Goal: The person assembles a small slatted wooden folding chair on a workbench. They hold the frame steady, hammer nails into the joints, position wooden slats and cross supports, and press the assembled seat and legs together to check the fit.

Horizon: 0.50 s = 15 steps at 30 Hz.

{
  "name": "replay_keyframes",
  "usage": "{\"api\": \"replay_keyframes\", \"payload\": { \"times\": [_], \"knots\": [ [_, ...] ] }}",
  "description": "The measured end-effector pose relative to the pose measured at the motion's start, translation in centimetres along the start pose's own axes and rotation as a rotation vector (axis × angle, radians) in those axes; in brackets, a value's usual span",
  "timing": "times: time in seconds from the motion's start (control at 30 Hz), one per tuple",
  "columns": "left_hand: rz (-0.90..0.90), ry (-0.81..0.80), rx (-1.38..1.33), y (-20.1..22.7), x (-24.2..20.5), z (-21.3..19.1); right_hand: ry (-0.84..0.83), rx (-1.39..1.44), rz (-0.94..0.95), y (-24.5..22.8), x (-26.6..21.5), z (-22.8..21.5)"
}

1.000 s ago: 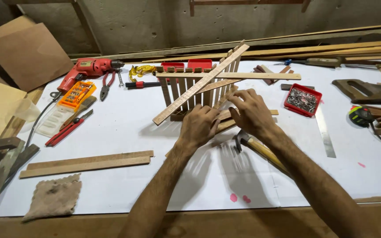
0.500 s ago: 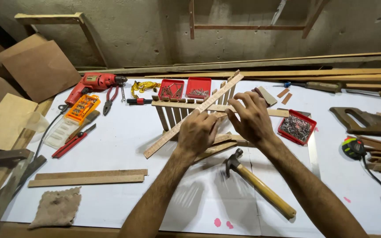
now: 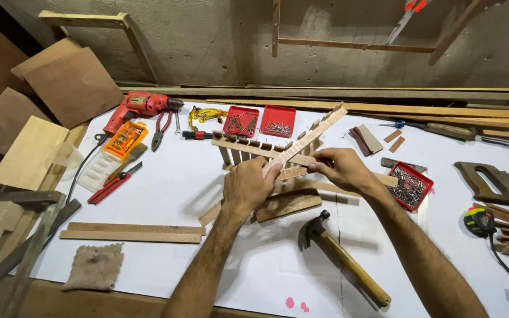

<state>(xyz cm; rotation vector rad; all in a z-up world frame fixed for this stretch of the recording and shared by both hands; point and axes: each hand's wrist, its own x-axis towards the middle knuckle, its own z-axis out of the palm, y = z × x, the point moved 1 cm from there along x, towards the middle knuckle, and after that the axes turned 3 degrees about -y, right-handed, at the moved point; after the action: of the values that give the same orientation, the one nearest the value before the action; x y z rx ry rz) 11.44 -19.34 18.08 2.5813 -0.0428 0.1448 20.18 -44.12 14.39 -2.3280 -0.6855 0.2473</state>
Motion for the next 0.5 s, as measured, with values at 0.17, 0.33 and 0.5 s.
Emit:
{"api": "replay_keyframes", "payload": {
  "times": [0.17,0.33,0.5],
  "knots": [
    [0.310,0.259,0.000,-1.0,0.2,-0.5,0.233,0.132,-0.135,-1.6,-1.3,-0.1],
    [0.478,0.305,0.067,-4.8,-0.2,1.4,0.311,0.312,-0.194,1.7,-0.7,5.4],
    [0.525,0.419,0.096,-10.7,-1.2,4.1,0.456,0.115,-0.256,2.3,0.7,11.4]
  ]
}}
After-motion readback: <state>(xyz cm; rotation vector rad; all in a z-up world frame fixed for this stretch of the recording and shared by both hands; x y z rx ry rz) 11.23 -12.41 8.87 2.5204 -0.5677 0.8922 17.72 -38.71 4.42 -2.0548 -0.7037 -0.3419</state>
